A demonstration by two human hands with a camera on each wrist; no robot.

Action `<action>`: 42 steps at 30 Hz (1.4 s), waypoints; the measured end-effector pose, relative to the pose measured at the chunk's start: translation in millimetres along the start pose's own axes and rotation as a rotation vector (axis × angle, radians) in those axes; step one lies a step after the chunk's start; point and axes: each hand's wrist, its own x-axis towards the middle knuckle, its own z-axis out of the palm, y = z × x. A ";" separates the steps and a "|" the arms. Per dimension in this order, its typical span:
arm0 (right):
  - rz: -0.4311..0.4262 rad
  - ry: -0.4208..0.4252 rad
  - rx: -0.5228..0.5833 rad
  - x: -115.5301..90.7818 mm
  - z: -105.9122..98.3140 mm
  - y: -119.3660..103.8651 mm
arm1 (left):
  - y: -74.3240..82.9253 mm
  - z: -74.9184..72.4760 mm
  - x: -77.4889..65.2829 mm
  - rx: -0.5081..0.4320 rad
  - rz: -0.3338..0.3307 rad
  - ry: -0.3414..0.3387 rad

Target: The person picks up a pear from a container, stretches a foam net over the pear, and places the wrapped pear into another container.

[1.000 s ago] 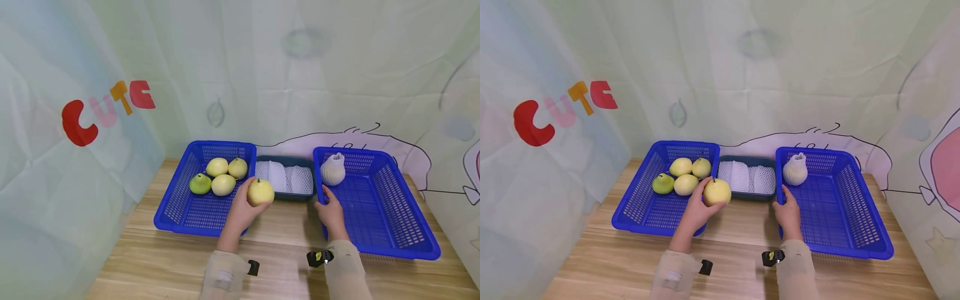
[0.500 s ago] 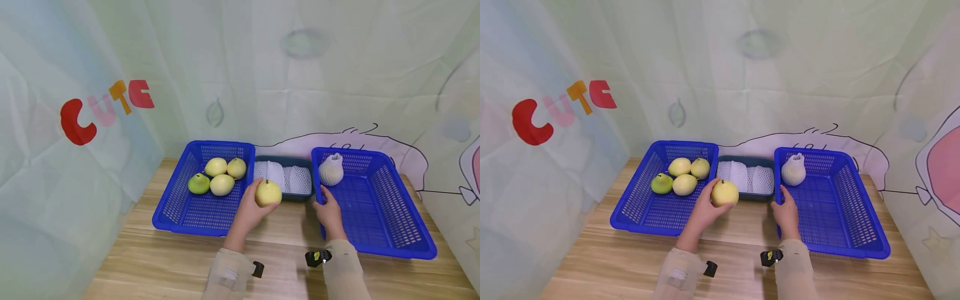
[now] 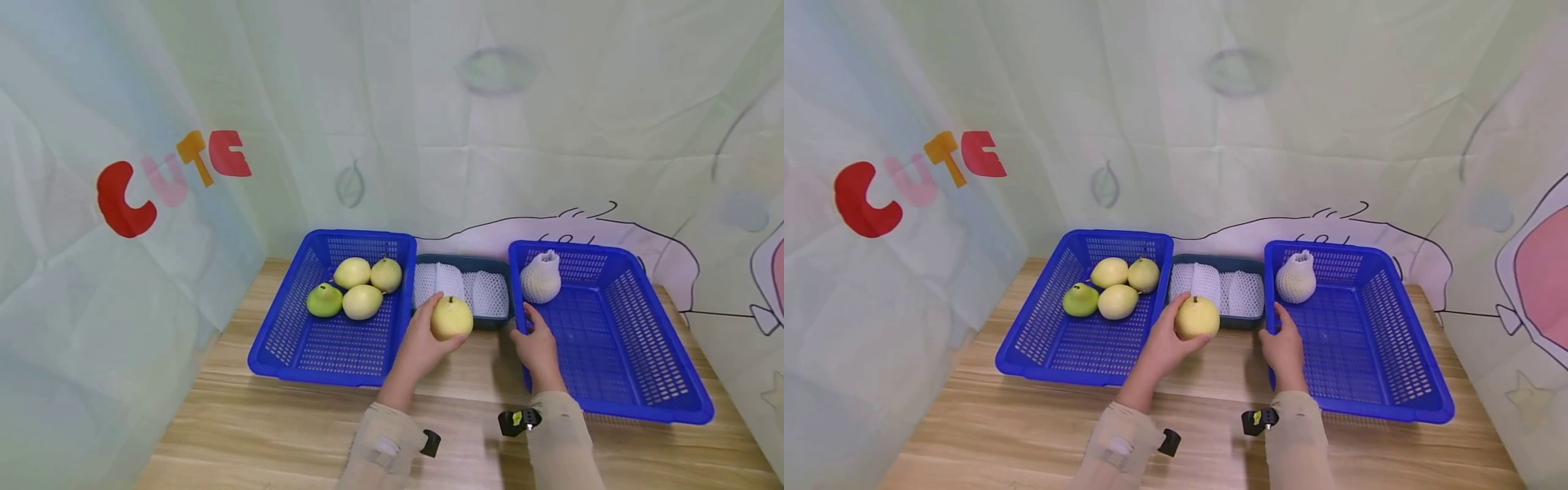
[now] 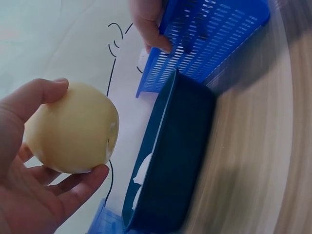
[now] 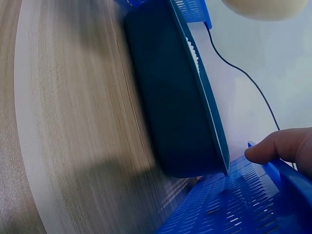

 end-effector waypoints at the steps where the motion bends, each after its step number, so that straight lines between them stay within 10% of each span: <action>1: 0.001 0.003 0.001 0.0 -0.1 0.1 | -0.3 1.3 -0.2 -0.003 -0.005 -0.002; 42: -0.002 -0.006 0.033 3.3 0.3 3.1 | -54.3 63.8 -6.3 -0.112 -0.101 0.038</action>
